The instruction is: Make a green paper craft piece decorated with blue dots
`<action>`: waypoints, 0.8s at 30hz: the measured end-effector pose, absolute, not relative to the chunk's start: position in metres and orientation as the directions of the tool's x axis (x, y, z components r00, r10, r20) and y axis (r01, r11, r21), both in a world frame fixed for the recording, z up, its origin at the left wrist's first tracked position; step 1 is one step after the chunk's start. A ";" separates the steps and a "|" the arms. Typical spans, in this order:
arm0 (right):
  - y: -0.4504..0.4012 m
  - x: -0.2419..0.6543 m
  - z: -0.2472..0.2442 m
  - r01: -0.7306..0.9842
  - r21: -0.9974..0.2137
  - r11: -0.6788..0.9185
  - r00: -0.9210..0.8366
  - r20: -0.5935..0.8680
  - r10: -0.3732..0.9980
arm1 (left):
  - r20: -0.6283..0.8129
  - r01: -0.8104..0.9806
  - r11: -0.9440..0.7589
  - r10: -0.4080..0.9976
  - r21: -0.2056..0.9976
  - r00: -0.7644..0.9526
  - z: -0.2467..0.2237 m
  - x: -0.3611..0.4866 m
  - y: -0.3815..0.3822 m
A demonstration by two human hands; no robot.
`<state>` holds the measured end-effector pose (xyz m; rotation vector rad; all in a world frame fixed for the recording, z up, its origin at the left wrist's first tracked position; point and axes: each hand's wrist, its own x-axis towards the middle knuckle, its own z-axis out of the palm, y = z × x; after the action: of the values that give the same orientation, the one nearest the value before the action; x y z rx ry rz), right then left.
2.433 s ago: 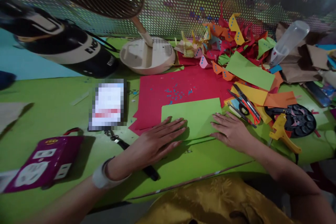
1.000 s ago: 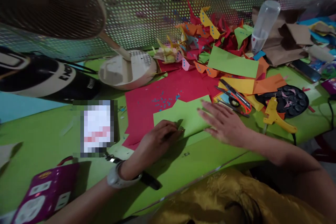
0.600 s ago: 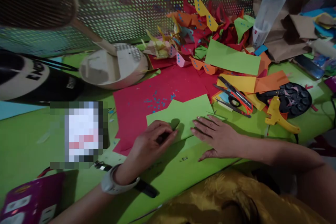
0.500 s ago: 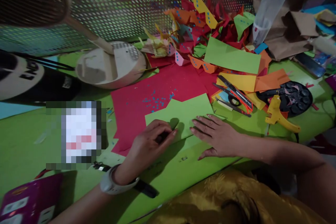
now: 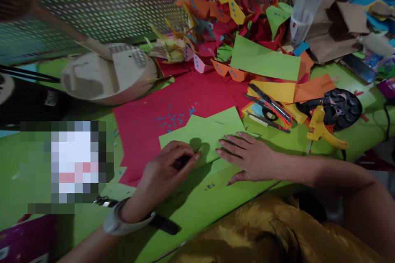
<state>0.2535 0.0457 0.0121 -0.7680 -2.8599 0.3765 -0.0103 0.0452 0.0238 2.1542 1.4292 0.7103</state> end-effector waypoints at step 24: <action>0.045 0.253 0.007 0.471 -0.242 0.848 -0.859 0.092 0.503 | 0.154 0.718 -0.348 0.934 0.603 0.323 0.025 -0.012 0.047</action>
<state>0.2526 0.0453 0.0070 -0.7619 -2.8729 0.3185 -0.0117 0.0472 0.0252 2.1671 1.4590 0.6798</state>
